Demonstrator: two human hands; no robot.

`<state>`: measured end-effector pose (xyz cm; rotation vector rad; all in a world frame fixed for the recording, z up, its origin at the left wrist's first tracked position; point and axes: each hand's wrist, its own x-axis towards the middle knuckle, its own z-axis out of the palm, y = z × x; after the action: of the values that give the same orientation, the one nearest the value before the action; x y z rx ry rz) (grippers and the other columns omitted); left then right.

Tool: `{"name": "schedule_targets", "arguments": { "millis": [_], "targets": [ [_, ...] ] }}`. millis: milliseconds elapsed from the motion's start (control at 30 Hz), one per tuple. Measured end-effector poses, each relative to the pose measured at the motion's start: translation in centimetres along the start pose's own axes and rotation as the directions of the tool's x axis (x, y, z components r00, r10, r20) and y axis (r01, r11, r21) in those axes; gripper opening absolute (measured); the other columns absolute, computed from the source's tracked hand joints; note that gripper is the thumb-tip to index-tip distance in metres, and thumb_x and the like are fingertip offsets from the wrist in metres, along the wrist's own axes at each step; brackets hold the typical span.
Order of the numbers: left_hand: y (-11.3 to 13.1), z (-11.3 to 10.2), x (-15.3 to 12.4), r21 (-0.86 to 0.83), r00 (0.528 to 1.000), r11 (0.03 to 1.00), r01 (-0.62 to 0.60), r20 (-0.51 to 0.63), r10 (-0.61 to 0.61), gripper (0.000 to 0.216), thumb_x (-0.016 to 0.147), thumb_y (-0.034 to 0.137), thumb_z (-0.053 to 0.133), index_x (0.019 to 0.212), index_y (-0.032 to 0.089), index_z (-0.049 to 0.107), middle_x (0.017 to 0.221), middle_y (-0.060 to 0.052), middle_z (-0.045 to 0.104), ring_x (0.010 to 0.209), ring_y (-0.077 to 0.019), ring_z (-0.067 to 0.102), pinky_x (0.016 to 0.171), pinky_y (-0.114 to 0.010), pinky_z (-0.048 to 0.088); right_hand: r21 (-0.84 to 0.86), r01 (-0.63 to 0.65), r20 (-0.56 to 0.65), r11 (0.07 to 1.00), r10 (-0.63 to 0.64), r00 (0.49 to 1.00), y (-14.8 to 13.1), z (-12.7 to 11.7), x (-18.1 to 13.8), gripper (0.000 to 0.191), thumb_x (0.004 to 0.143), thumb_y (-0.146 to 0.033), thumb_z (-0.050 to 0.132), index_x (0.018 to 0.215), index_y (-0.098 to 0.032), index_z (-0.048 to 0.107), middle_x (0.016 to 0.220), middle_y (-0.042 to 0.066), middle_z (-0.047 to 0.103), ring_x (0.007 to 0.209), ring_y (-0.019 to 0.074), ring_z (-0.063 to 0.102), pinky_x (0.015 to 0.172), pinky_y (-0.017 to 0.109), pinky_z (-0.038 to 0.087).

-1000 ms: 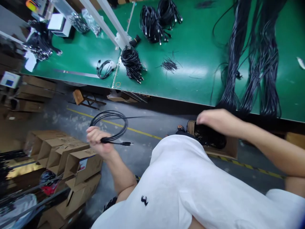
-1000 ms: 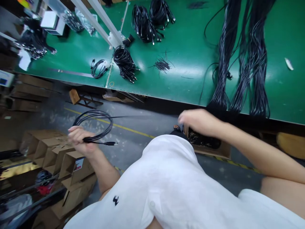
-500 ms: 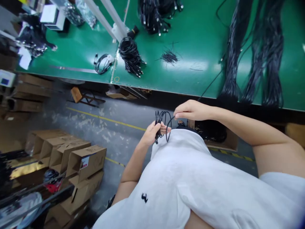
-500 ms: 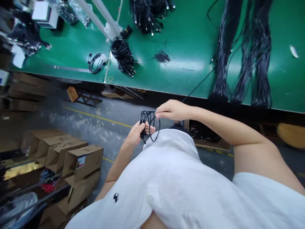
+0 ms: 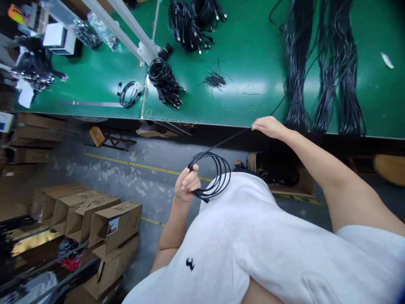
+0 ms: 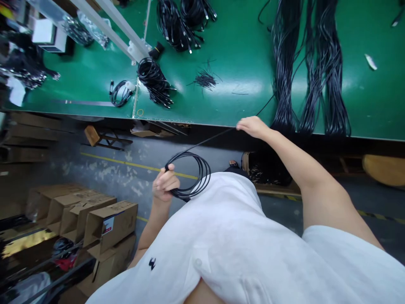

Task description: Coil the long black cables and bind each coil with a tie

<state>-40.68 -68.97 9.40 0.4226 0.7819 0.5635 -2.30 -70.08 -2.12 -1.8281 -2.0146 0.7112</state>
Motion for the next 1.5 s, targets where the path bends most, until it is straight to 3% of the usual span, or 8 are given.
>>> {"name": "schedule_targets", "arguments": {
  "millis": [200,333,433,667,900,1067,1233,1500],
  "targets": [
    [2.8,-0.9,0.2,-0.092,0.945,0.954,-0.286,-0.192,0.265,0.017,0.098,0.023,0.046,0.098,0.016,0.061,0.052,0.009,0.038,0.035,-0.0009,0.029,0.035,-0.009,0.024,-0.122,0.226,0.296,0.966,-0.182,0.938,-6.1,2.1,-6.7,0.040,0.097,-0.032,0.036,0.078,-0.020,0.068,0.079,0.009,0.070,0.074,0.0181,0.060,0.064,0.028,0.036],
    [1.8,-1.4,1.9,0.269,0.963,0.953,-0.143,-0.184,0.196,0.020,0.085,0.032,0.067,0.086,0.014,0.057,0.062,0.002,0.059,0.050,-0.0056,0.054,0.045,-0.013,0.039,0.233,0.526,0.352,0.818,-0.575,0.739,-16.0,1.9,-8.0,0.044,0.101,-0.041,0.031,0.079,-0.020,0.063,0.071,0.004,0.066,0.061,0.0134,0.055,0.056,0.026,0.031],
    [-0.5,-1.0,2.8,0.470,0.995,0.882,-0.032,-0.065,0.071,0.032,0.081,0.044,0.069,0.088,0.015,0.055,0.078,-0.006,0.070,0.069,-0.0142,0.067,0.064,-0.024,0.052,0.294,0.498,0.347,0.816,-0.576,0.740,-18.3,0.9,-5.2,0.043,0.100,-0.041,0.034,0.078,-0.018,0.062,0.069,0.003,0.064,0.058,0.0121,0.051,0.056,0.025,0.029],
    [-2.9,0.4,1.8,0.554,0.916,0.822,0.131,0.250,-0.315,0.034,0.086,0.048,0.062,0.086,0.015,0.055,0.048,0.004,0.052,0.035,-0.0054,0.039,0.039,-0.017,0.030,0.493,0.230,0.364,0.839,-0.439,0.821,-14.0,-0.9,-1.4,0.040,0.092,-0.051,0.048,0.078,-0.016,0.063,0.072,0.001,0.062,0.065,0.0113,0.052,0.062,0.023,0.034],
    [0.8,-1.7,-0.1,0.101,0.994,0.995,0.019,0.105,-0.030,0.031,0.087,0.043,0.060,0.074,0.015,0.062,0.037,0.014,0.012,0.028,-0.0019,0.006,0.030,-0.015,0.016,0.288,-0.086,0.079,0.954,0.066,0.995,-0.3,0.8,-2.0,0.043,0.089,-0.055,0.044,0.082,-0.016,0.063,0.087,0.007,0.066,0.083,0.0184,0.059,0.079,0.029,0.042],
    [2.0,-1.7,-0.5,-0.104,0.996,0.991,-0.078,-0.039,0.075,0.017,0.092,0.021,0.054,0.089,0.010,0.066,0.044,0.011,0.030,0.028,0.0005,0.019,0.031,-0.011,0.021,-0.052,-0.134,0.046,0.990,0.136,0.990,1.4,2.3,-3.4,0.036,0.096,-0.042,0.037,0.099,-0.017,0.063,0.098,0.009,0.068,0.088,0.0207,0.062,0.072,0.029,0.042],
    [1.9,-1.9,0.3,-0.030,0.996,0.999,-0.020,-0.082,0.017,0.028,0.077,0.004,0.066,0.104,0.009,0.063,0.073,0.001,0.062,0.050,-0.0011,0.053,0.044,-0.009,0.039,-0.473,0.170,0.227,0.864,-0.067,0.972,-6.4,1.0,-5.0,0.026,0.097,-0.024,0.039,0.109,-0.016,0.060,0.092,0.011,0.063,0.070,0.0184,0.058,0.055,0.028,0.025],
    [-3.3,-2.4,3.0,0.318,0.999,0.947,0.038,-0.011,-0.036,0.028,0.076,0.028,0.075,0.094,0.013,0.059,0.092,-0.008,0.071,0.084,-0.0189,0.068,0.079,-0.031,0.053,-0.180,0.733,0.400,0.657,-0.631,0.664,-17.1,1.3,-3.1,0.024,0.098,-0.017,0.036,0.102,-0.017,0.060,0.089,0.006,0.061,0.060,0.0126,0.049,0.058,0.030,0.026]
  ]
}}
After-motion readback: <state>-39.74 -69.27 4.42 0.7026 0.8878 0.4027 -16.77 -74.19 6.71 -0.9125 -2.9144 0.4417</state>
